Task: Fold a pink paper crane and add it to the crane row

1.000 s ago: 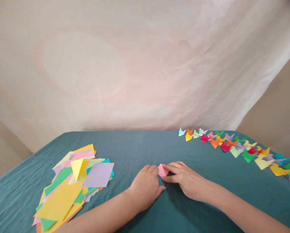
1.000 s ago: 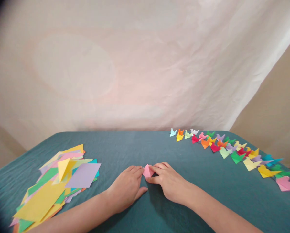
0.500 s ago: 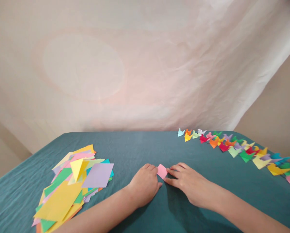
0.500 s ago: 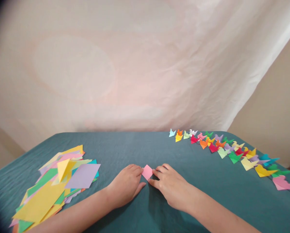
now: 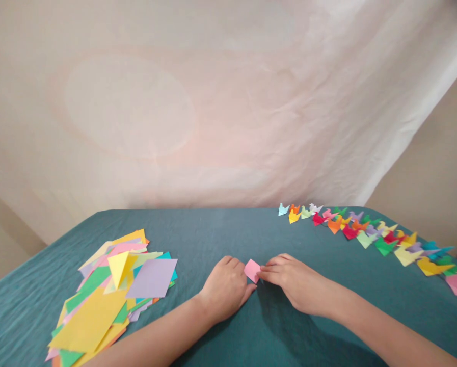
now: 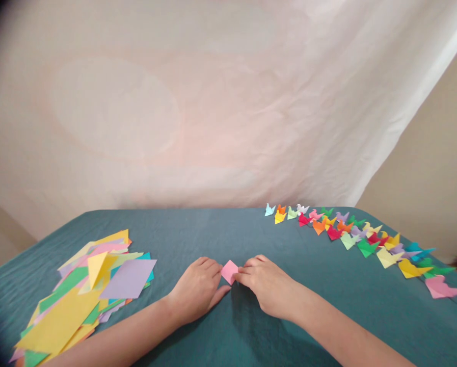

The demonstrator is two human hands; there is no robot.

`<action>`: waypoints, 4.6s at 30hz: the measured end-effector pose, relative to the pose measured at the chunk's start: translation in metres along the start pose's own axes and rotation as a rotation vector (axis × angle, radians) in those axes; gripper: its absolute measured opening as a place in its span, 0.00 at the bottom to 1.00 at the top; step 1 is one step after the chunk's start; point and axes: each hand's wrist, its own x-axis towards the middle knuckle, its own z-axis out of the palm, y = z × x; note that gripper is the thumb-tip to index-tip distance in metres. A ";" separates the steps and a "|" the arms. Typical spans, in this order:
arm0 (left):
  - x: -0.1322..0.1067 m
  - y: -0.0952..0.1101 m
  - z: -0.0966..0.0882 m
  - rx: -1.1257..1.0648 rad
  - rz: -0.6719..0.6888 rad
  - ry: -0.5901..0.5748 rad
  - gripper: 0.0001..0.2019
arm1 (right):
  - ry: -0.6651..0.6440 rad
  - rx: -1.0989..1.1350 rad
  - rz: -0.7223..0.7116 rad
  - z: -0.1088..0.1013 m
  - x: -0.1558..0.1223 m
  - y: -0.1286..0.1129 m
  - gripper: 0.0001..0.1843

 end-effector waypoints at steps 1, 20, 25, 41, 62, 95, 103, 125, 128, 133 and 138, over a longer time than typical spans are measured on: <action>0.000 0.000 0.000 0.000 0.002 0.000 0.16 | 0.000 -0.013 0.005 0.001 0.001 -0.001 0.24; -0.004 0.010 -0.006 -0.056 0.005 -0.045 0.14 | 0.297 -0.104 0.072 0.040 0.013 0.004 0.11; -0.004 0.011 -0.006 -0.066 -0.003 -0.047 0.15 | 0.312 -0.121 0.026 0.044 0.014 0.009 0.13; -0.007 0.021 -0.004 -0.069 -0.036 -0.090 0.27 | 0.241 -0.205 0.128 0.040 0.023 0.013 0.12; -0.007 0.020 -0.007 -0.066 -0.056 -0.146 0.28 | -0.012 -0.069 0.031 0.013 0.007 0.028 0.19; -0.013 0.010 -0.014 -0.128 0.020 -0.135 0.26 | 0.373 0.100 -0.050 0.053 0.018 0.030 0.16; -0.019 0.020 -0.027 -0.131 -0.023 -0.225 0.27 | 0.356 0.075 -0.042 0.053 0.017 0.032 0.16; 0.001 0.000 0.007 -0.279 -0.036 0.079 0.13 | 0.507 0.291 0.021 0.052 0.017 0.031 0.22; 0.004 -0.003 0.008 -0.287 -0.039 0.110 0.11 | 0.513 0.306 0.027 0.051 0.017 0.031 0.21; 0.004 -0.009 0.011 -0.317 -0.021 0.145 0.10 | 0.516 0.308 0.019 0.050 0.016 0.030 0.22; 0.002 -0.016 0.013 -0.304 0.005 0.137 0.13 | 0.485 0.252 -0.018 0.049 0.018 0.030 0.26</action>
